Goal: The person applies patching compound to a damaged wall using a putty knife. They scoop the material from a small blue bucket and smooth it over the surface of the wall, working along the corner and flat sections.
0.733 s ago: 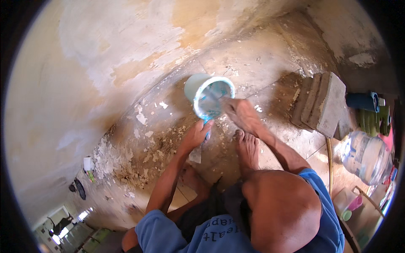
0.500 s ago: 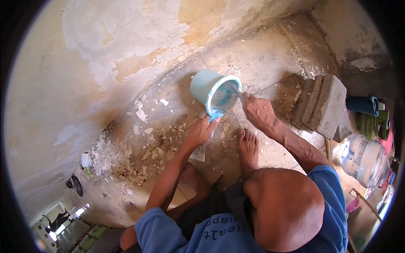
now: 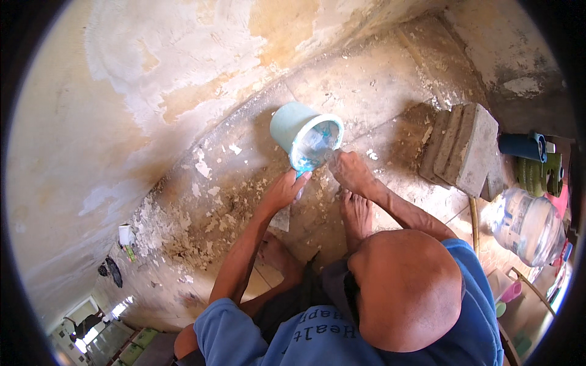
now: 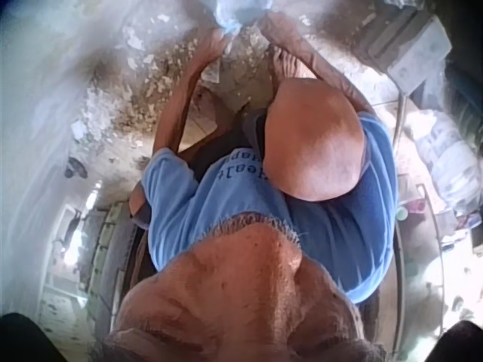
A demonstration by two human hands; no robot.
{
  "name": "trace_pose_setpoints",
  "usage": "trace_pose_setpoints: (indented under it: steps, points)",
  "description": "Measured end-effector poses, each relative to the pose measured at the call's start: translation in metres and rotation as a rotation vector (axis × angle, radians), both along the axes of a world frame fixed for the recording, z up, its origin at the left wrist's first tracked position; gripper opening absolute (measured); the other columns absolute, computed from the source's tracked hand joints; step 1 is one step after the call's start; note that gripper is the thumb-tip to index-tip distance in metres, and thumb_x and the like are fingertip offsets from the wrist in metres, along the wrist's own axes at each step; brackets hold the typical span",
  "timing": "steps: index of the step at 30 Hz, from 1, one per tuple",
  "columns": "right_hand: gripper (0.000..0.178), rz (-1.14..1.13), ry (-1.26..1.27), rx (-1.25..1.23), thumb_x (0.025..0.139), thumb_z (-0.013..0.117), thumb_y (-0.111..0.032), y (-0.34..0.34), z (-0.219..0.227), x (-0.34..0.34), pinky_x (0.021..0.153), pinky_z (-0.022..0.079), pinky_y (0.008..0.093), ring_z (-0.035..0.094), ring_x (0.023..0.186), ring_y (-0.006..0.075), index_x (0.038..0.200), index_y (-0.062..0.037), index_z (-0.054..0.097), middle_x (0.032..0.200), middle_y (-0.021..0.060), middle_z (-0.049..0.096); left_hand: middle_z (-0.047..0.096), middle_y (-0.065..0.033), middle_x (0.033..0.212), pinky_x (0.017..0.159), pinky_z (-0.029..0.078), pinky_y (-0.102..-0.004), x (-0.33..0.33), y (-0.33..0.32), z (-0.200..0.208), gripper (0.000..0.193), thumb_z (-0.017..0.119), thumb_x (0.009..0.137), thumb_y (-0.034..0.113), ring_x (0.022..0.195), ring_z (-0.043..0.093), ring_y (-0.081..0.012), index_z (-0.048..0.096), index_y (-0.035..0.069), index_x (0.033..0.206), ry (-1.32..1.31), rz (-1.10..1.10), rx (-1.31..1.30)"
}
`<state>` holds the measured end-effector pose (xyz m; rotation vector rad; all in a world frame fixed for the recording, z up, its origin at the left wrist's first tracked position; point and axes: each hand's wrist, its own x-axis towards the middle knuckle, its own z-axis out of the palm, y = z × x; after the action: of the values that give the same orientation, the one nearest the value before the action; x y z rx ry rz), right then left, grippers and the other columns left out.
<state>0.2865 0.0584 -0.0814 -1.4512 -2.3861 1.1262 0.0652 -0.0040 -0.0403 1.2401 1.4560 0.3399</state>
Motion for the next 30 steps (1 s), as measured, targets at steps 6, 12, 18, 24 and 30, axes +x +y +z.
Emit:
trace_pose_setpoints:
  steps: [6,12,18,24,30]
  points:
    - [0.035,-0.144,0.207,-0.423,0.092,0.055,-0.025,-0.001,0.047,-0.017,0.059,0.051,0.0478,0.062,0.068,0.0464,0.077,0.0057,0.059,0.071,0.0307,0.061,0.057,-0.0081,0.058,0.055,0.045,-0.0369,-0.007,-0.006,-0.003,0.049,0.044,0.1,0.045,0.053,0.058,-0.0205,0.055,0.002,0.079,-0.03,0.043,-0.05]
    - [0.038,-0.242,0.207,-0.484,0.095,0.056,-0.029,0.019,0.08,-0.015,0.054,0.051,0.0447,0.066,0.063,0.036,0.077,0.0037,0.059,0.066,0.0253,0.06,0.056,-0.0086,0.057,0.055,0.044,-0.0361,-0.001,-0.001,0.001,0.05,0.044,0.1,0.045,0.053,0.056,-0.0193,0.055,0.001,0.08,-0.051,0.045,-0.029]
    - [0.022,0.249,-0.427,0.497,0.084,0.058,-0.008,0.025,0.072,-0.004,0.05,0.054,0.0372,0.069,0.061,0.0273,0.099,0.0072,0.054,0.071,0.0175,0.067,0.054,-0.0075,0.056,0.053,0.044,-0.0354,0.007,-0.004,0.017,0.048,0.042,0.101,0.044,0.051,0.055,-0.0182,0.056,0.0,0.088,-0.047,0.123,-0.016]
    - [0.017,0.053,-0.141,0.029,0.087,0.054,-0.009,0.004,0.051,-0.017,0.055,0.055,0.0404,0.07,0.068,0.0362,0.094,0.0056,0.059,0.072,0.0255,0.065,0.055,-0.0059,0.057,0.051,0.043,-0.034,0.0,-0.001,0.005,0.046,0.043,0.101,0.042,0.049,0.054,-0.0168,0.055,0.0,0.087,-0.111,0.065,0.006]
    - [0.045,-0.273,0.308,-0.827,0.097,0.052,-0.039,0.006,0.069,-0.039,0.037,0.039,0.0317,0.048,0.041,0.0136,0.08,0.0015,0.062,0.055,0.0047,0.052,0.056,-0.0058,0.058,0.05,0.044,-0.032,-0.004,-0.005,-0.001,0.045,0.042,0.101,0.042,0.05,0.055,-0.0159,0.054,0.002,0.087,-0.157,0.106,-0.096]
